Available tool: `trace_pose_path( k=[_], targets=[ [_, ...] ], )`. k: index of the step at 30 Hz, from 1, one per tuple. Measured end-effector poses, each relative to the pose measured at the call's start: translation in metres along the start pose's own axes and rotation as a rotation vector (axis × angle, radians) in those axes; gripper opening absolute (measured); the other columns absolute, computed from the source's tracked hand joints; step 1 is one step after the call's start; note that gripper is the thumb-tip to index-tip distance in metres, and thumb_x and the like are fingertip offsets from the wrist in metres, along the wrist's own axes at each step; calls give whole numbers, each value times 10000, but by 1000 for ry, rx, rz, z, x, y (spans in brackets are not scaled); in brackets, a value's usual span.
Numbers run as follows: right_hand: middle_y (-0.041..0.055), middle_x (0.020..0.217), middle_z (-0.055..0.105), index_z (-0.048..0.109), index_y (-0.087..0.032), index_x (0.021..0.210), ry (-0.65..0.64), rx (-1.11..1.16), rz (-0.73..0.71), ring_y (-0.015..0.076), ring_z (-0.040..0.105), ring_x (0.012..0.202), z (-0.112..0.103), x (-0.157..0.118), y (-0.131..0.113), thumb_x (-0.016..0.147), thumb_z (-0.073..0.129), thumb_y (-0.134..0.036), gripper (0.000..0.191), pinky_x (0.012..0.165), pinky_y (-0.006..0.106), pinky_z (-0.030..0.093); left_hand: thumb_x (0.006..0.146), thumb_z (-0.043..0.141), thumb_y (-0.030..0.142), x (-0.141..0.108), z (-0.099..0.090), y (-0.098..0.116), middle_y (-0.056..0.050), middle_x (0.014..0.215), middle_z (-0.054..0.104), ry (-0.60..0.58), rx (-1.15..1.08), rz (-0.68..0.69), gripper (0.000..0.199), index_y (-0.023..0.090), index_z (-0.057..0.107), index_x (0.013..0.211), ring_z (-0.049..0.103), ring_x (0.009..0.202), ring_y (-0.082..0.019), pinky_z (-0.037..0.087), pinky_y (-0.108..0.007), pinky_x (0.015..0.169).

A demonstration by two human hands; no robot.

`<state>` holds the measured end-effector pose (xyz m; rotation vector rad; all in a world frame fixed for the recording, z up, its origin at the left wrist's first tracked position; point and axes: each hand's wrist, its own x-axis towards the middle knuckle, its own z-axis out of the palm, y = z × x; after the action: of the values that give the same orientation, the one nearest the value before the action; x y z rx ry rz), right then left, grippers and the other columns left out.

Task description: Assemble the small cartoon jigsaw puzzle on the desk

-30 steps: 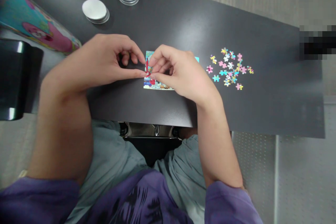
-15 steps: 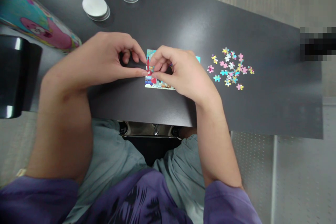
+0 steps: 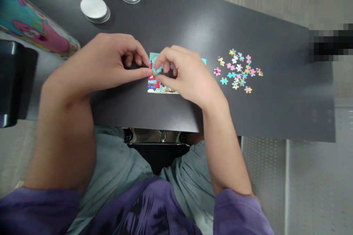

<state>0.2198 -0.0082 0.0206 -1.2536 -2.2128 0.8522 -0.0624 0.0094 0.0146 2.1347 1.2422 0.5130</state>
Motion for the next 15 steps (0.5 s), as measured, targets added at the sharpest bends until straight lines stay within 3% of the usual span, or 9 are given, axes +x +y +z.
trace_pose_path(
  k=[3,7,11,12,15],
  targets=[
    [33,1042,855,890,-343,1109,159,23,-62,293,727,875,-11,-3,-3,1094,975,-378,93,910,520,675,990,898,585,1,0,4,-52,1041,813,-11,11,-1,268,324,854,1026,749,1009,-313,564,-475,880],
    [69,1014,810,873,-348,1071,345,66,-63,317,688,880,-37,-12,0,1113,995,-759,431,852,526,582,982,906,606,2,2,7,-46,1036,790,-32,20,-9,282,339,819,1003,734,1011,-318,546,-487,872],
    [35,926,759,893,-304,1045,489,35,-78,226,572,779,-68,-29,26,1000,986,-990,694,757,439,431,1004,887,614,3,5,11,-27,1028,792,-32,56,-18,299,325,811,1010,721,989,-287,520,-460,866],
    [35,915,752,892,-291,1038,538,28,-70,210,560,773,-76,-34,35,985,998,-995,714,765,433,412,1018,870,610,2,6,13,-19,1031,794,-29,81,-26,300,315,817,1024,719,985,-274,512,-451,865],
    [69,948,786,902,-281,1031,625,3,-27,214,583,790,-100,-52,61,1010,1098,-783,540,794,463,415,1060,795,599,2,6,20,-15,1057,802,-34,167,-79,325,276,823,1072,702,970,-245,477,-436,855]
  ],
)
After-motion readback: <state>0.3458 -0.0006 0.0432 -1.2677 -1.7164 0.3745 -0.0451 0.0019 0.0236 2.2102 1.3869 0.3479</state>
